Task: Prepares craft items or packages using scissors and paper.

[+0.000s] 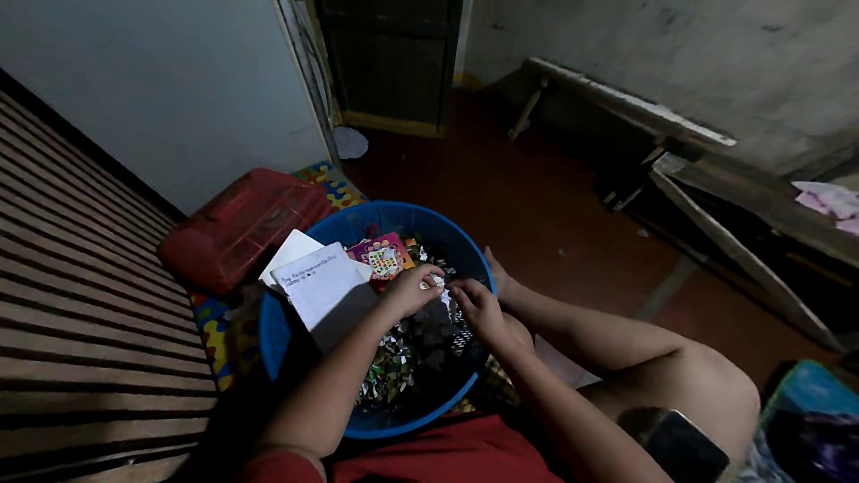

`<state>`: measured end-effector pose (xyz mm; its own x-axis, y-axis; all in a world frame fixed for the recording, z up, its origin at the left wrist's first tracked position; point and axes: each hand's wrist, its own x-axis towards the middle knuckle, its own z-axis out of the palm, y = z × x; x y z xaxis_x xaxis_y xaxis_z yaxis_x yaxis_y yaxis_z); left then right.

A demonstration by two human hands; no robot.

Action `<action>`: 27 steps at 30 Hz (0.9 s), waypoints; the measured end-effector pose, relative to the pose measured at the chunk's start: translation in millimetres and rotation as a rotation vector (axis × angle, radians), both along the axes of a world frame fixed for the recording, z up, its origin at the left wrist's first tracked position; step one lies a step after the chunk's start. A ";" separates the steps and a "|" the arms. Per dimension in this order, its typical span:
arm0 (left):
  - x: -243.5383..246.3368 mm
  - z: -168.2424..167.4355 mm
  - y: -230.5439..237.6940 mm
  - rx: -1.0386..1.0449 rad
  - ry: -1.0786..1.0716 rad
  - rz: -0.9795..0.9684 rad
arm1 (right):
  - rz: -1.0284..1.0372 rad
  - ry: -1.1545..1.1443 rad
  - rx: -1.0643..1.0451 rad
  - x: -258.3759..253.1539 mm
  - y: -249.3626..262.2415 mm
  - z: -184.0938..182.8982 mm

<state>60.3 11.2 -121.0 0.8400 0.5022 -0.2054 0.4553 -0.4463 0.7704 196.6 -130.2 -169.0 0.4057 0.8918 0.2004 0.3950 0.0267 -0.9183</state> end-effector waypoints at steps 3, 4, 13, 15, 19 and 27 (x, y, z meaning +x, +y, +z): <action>-1.0 5.4 -9.3 -0.165 -0.076 0.068 | 0.043 0.073 -0.008 -1.0 -0.6 1.1; -0.7 7.8 -13.3 -0.235 -0.105 0.087 | 0.068 0.093 -0.014 -1.2 -0.5 1.5; 3.5 -9.3 -29.2 -0.362 -0.245 0.027 | 0.100 0.037 -0.069 0.0 2.0 1.1; 3.7 -9.8 -28.2 -0.343 -0.248 0.008 | 0.087 0.054 -0.080 0.2 1.7 2.0; 2.1 1.5 -25.5 -0.349 -0.221 0.030 | 0.040 0.130 -0.028 1.2 1.6 0.7; 3.0 1.9 -13.1 -0.033 -0.149 0.072 | -0.045 0.131 0.055 1.1 0.7 -2.3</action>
<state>63.3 -1.9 -119.1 0.8244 0.5574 -0.0985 0.3647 -0.3900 0.8455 197.6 -129.5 -171.4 0.4706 0.8614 0.1914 0.2741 0.0635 -0.9596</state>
